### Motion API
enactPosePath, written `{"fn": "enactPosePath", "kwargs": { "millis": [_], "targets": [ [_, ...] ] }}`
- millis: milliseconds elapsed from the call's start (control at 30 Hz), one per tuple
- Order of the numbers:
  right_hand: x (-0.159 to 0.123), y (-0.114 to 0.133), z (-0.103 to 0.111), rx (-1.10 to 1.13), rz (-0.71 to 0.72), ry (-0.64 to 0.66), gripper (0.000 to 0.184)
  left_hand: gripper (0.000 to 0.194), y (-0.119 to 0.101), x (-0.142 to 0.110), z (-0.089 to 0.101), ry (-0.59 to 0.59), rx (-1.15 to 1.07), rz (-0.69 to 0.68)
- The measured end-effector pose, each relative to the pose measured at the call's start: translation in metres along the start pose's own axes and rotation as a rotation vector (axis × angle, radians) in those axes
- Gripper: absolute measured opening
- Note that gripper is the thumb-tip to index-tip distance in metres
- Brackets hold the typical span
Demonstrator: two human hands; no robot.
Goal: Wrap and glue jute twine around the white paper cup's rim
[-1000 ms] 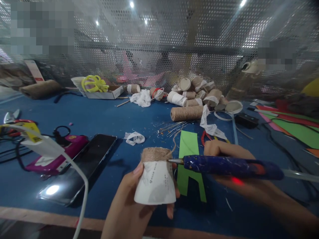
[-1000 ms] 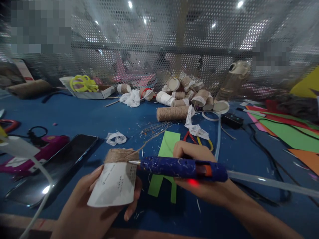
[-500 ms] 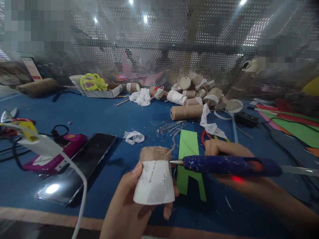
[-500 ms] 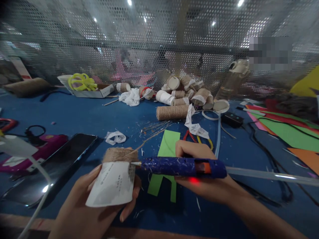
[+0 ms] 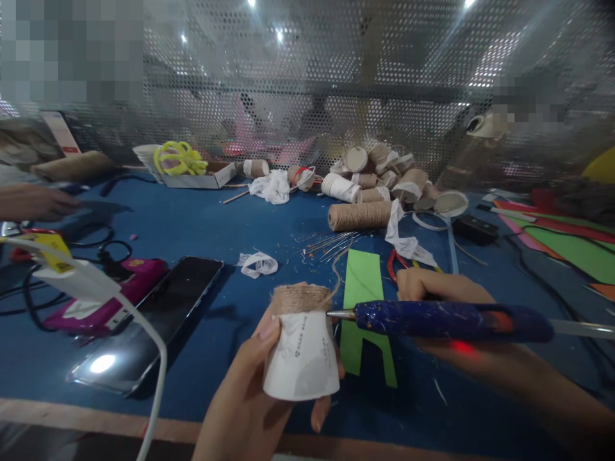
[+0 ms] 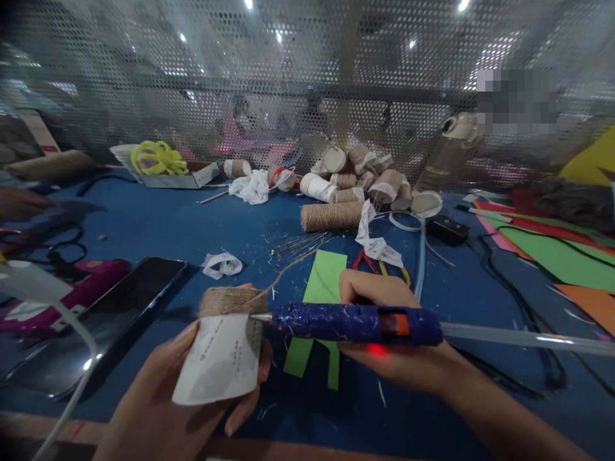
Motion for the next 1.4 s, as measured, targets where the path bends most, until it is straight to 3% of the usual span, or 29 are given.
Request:
{"fn": "enactPosePath", "kwargs": {
  "millis": [200, 400, 700, 900, 1167, 1400],
  "targets": [
    [0.000, -0.001, -0.001, 0.003, -0.006, -0.001, 0.033, 0.042, 0.000, -0.002, 0.002, -0.005, 0.111, 0.004],
    [-0.002, -0.001, 0.001, 0.007, -0.004, 0.006, 0.032, 0.033, 0.001, -0.004, 0.011, -0.159, 0.046, 0.032],
    [0.000, 0.005, 0.002, -0.012, 0.016, -0.002, 0.030, 0.070, 0.002, -0.005, 0.006, -0.152, 0.092, 0.031],
    [-0.001, 0.003, 0.002, -0.001, 0.016, -0.008, 0.031, 0.068, 0.002, 0.004, 0.011, -0.098, 0.121, -0.016],
    [-0.001, 0.002, 0.003, -0.025, 0.022, -0.011, 0.030, 0.051, 0.003, 0.007, 0.007, -0.020, 0.097, -0.143],
    [-0.001, 0.003, 0.003, -0.030, -0.004, 0.009, 0.032, 0.061, 0.004, 0.001, 0.009, -0.085, 0.155, -0.120]
  ]
}}
Point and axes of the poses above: each hand's wrist, its own x-axis towards the middle knuckle, its own z-axis out of the back of the hand, y = z × x, the point moved 6 cm from there along x, towards the middle knuckle, and after that the axes turned 1 degree about -x, right-handed, at the moved point
